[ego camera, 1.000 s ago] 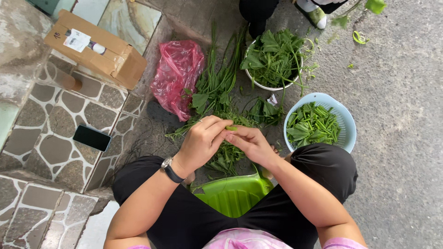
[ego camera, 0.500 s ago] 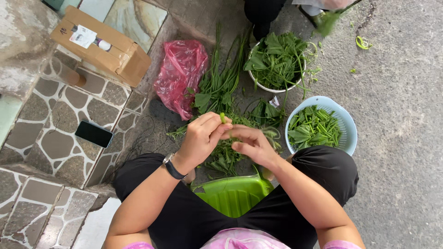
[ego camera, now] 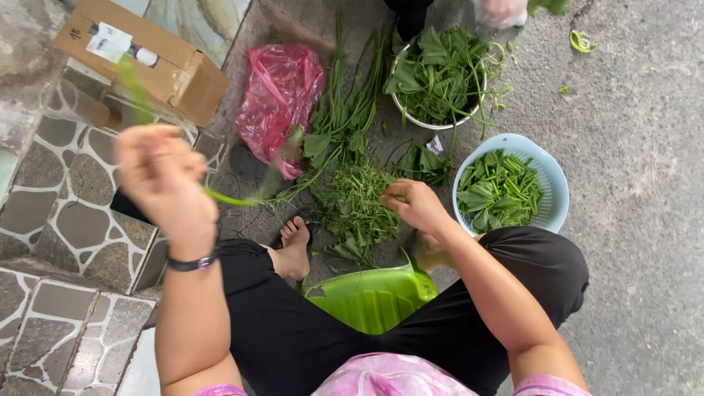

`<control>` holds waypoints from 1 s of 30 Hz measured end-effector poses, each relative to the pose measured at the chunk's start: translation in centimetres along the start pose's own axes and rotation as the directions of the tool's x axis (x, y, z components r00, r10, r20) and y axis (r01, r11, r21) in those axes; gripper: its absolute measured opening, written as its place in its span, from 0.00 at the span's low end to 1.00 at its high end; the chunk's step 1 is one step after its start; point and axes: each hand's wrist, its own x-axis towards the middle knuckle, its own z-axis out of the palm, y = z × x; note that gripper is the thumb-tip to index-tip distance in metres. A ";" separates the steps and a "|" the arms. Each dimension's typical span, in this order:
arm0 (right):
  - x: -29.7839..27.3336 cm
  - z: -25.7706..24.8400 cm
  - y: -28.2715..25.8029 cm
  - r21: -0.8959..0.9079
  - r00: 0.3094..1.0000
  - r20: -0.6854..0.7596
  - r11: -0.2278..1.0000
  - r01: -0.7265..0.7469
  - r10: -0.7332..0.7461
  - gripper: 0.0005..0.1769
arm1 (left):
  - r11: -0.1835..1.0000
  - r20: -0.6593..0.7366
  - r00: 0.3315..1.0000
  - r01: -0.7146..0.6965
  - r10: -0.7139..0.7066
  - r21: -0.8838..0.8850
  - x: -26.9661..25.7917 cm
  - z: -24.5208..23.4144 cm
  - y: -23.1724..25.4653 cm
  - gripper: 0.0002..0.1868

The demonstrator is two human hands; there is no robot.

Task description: The person sits on a small stool and uses their hands to strip leaves from long green vegetable stems. They place the separated leaves into a blue colander and discard the stems onto the ground. Another person is visible in the background performing a similar task.

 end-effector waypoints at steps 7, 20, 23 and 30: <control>2.6 5.9 9.5 -0.832 0.968 -0.110 0.554 0.035 -0.227 0.52 | 0.949 0.126 0.940 0.314 -0.317 0.040 -3.2 3.9 -1.5 0.12; -4.3 -2.9 -7.6 -0.604 0.495 -0.360 0.602 0.522 -0.791 0.13 | 0.755 0.693 0.502 0.650 -0.517 0.093 -12.0 7.0 -6.0 0.16; -4.6 -2.9 -7.3 -0.431 0.483 -0.452 0.657 0.618 -0.750 0.10 | 0.757 0.718 0.515 0.653 -0.469 0.026 -12.2 7.5 -5.7 0.13; -4.7 -1.9 -6.9 0.107 0.570 -0.612 0.656 0.747 -0.548 0.06 | 0.762 0.718 0.567 0.643 -0.404 -0.079 -12.0 8.3 -5.2 0.08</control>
